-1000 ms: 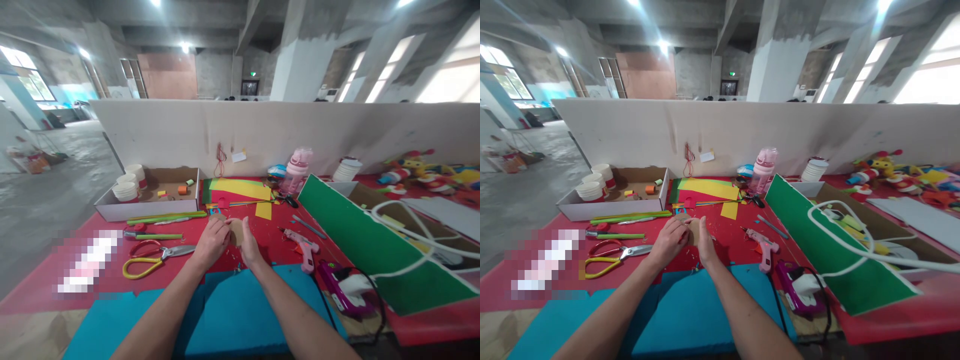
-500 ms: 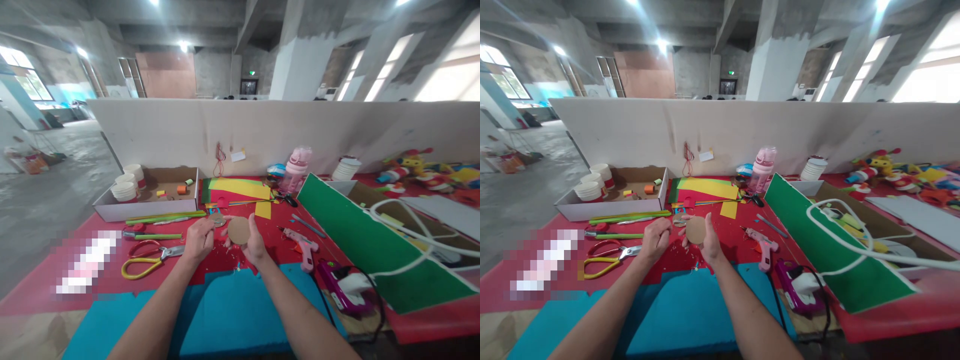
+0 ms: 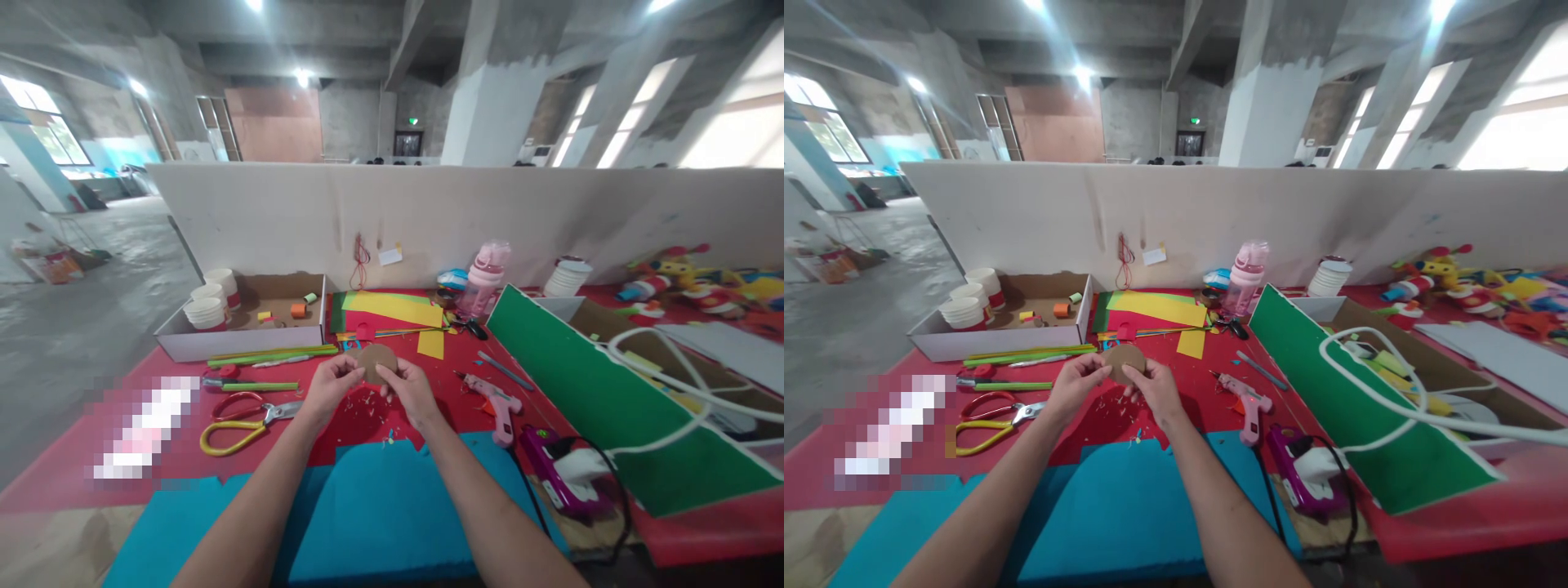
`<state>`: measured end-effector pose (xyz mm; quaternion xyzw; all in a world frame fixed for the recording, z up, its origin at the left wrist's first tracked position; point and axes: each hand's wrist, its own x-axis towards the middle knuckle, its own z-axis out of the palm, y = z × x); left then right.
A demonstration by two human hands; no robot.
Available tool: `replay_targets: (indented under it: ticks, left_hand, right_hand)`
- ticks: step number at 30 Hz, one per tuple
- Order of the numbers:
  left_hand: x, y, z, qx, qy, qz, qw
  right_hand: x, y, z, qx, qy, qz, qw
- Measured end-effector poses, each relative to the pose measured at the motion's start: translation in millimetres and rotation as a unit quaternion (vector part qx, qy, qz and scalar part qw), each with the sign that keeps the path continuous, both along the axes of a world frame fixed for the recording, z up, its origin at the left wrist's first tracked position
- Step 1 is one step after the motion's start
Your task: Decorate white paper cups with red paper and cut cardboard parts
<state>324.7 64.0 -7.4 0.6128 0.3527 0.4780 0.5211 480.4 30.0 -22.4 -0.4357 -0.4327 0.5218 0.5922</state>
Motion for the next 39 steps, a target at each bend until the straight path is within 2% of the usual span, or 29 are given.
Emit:
replay_targets:
  ticks: [5, 9, 13, 17, 22, 25, 27, 29, 31, 32, 35, 39]
  left_hand:
    - [7.6, -4.3, -9.5, -0.069, 0.005, -0.11, 0.991]
    - [20.6, -11.3, -16.5, -0.119, -0.031, -0.129, 0.984]
    - [23.2, -12.6, -13.5, -0.131, -0.046, -0.159, 0.977]
    - [18.0, -10.7, -8.6, -0.135, -0.028, -0.16, 0.977]
    - [19.5, -15.5, -12.5, -0.213, -0.072, -0.207, 0.952]
    - [22.4, -18.7, -12.9, -0.22, -0.026, -0.223, 0.949]
    - [21.9, -17.8, -10.7, -0.17, 0.03, -0.168, 0.971]
    - [19.0, -14.4, -8.3, -0.056, 0.083, -0.05, 0.994]
    - [15.5, -10.3, -7.2, 0.089, 0.121, 0.051, 0.987]
    - [14.0, -8.7, -7.4, 0.159, 0.134, 0.072, 0.975]
    - [12.8, -7.4, -10.0, 0.301, 0.162, 0.04, 0.939]
    - [15.8, -11.7, -13.2, 0.371, 0.188, -0.002, 0.909]
  right_hand:
    - [2.0, 1.7, 0.1, 0.047, -0.014, -0.062, 0.997]
    - [-0.4, -1.6, 3.4, 0.058, 0.005, -0.089, 0.994]
    - [-2.5, -6.3, 7.8, 0.04, 0.028, -0.052, 0.997]
    - [-2.3, -10.3, 11.0, 0.021, 0.053, -0.03, 0.998]
    - [-2.9, -10.9, 14.3, 0.066, 0.034, -0.013, 0.997]
    - [-3.1, -8.9, 14.8, 0.061, 0.085, 0.004, 0.995]
    - [-1.9, -7.1, 14.1, 0.053, 0.131, 0.0, 0.99]
    - [-0.2, -5.5, 12.6, 0.042, 0.158, -0.006, 0.987]
    - [0.3, -4.3, 10.0, 0.016, 0.163, 0.006, 0.986]
    - [-0.2, -3.9, 8.6, 0.001, 0.162, 0.02, 0.987]
    - [-4.3, -3.4, 4.4, -0.029, 0.154, 0.054, 0.986]
    - [-8.9, -3.0, 1.6, -0.049, 0.133, 0.056, 0.988]
